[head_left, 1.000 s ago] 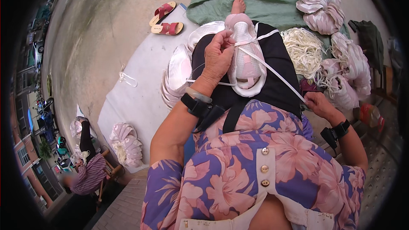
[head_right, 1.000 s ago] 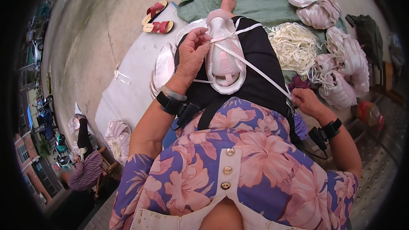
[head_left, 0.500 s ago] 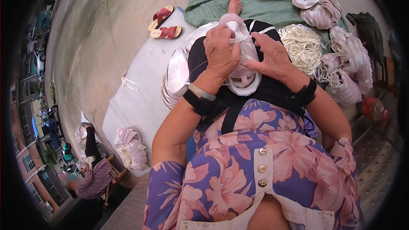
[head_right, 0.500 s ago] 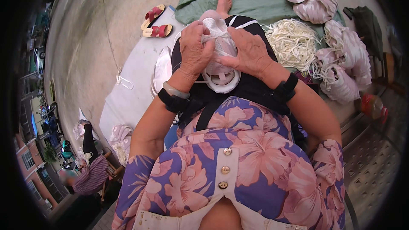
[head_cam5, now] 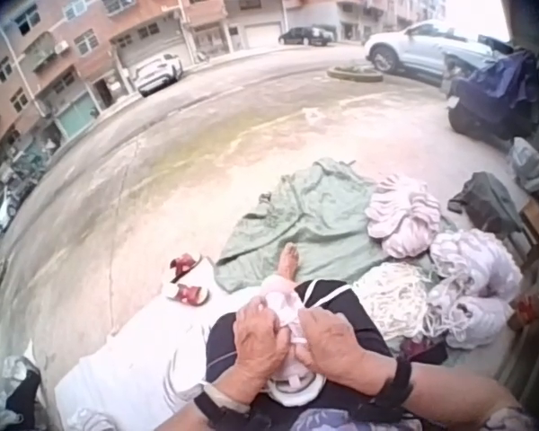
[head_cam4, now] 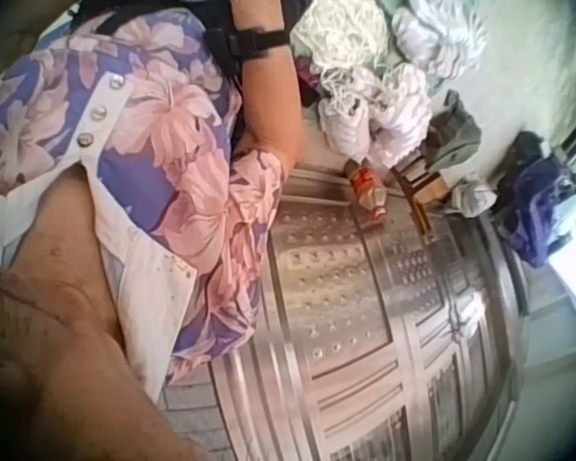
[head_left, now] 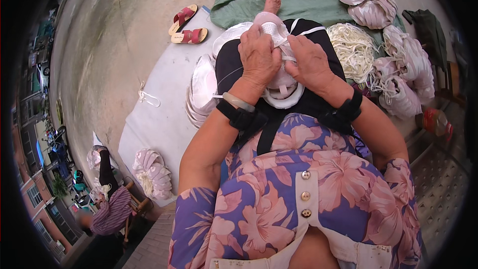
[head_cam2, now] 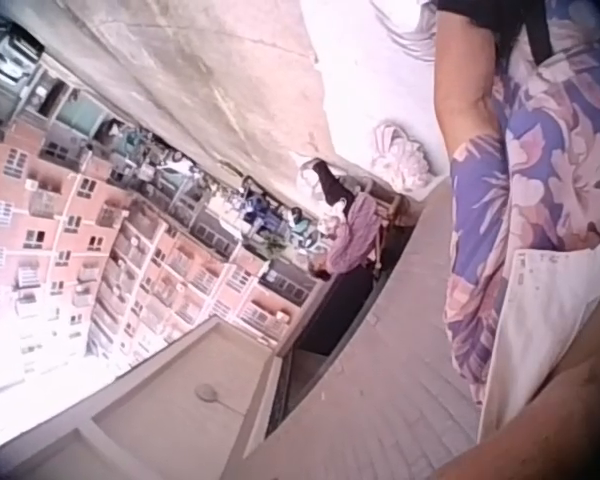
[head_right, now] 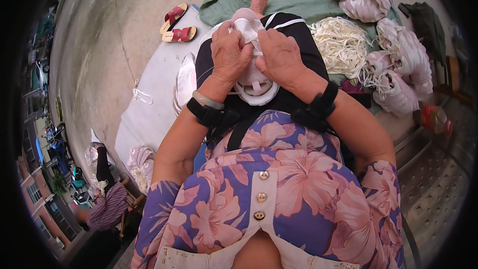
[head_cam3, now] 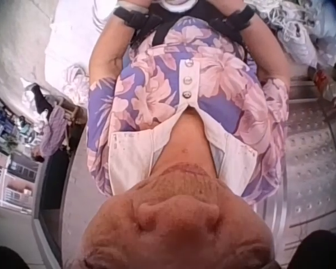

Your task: The recorder is threading laces through the eyelets of a pink and white sneaker.

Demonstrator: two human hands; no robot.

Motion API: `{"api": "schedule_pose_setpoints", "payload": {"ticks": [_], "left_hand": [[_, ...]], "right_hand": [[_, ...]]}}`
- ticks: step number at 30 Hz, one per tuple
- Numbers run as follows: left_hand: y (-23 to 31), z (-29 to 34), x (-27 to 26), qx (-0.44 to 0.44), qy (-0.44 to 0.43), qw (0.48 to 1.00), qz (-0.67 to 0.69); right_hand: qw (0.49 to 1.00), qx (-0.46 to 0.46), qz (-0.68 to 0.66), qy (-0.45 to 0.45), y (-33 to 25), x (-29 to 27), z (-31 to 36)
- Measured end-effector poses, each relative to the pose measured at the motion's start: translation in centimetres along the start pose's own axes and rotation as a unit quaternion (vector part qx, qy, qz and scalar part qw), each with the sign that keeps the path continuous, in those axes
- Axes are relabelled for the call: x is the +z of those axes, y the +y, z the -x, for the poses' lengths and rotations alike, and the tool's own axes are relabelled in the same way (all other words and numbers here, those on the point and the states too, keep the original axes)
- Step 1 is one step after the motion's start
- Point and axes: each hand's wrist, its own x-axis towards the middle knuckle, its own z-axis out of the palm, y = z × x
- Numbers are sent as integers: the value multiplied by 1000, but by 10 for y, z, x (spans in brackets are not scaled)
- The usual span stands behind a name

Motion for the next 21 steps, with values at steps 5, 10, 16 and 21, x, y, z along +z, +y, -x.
{"api": "schedule_pose_setpoints", "payload": {"ticks": [5,10,16,21], "left_hand": [[1,0,1,32,-5,999,-38],[3,-2,2,98,0,991,-86],[0,-5,2,170,-34,974,-144],[1,-7,6,190,-52,966,-167]], "right_hand": [[998,-20,64,-15,1,2,-3],[999,-19,24,-17,13,7,-3],[992,28,-47,-113,32,12,-17],[982,34,-122,-141,45,14,-23]]}}
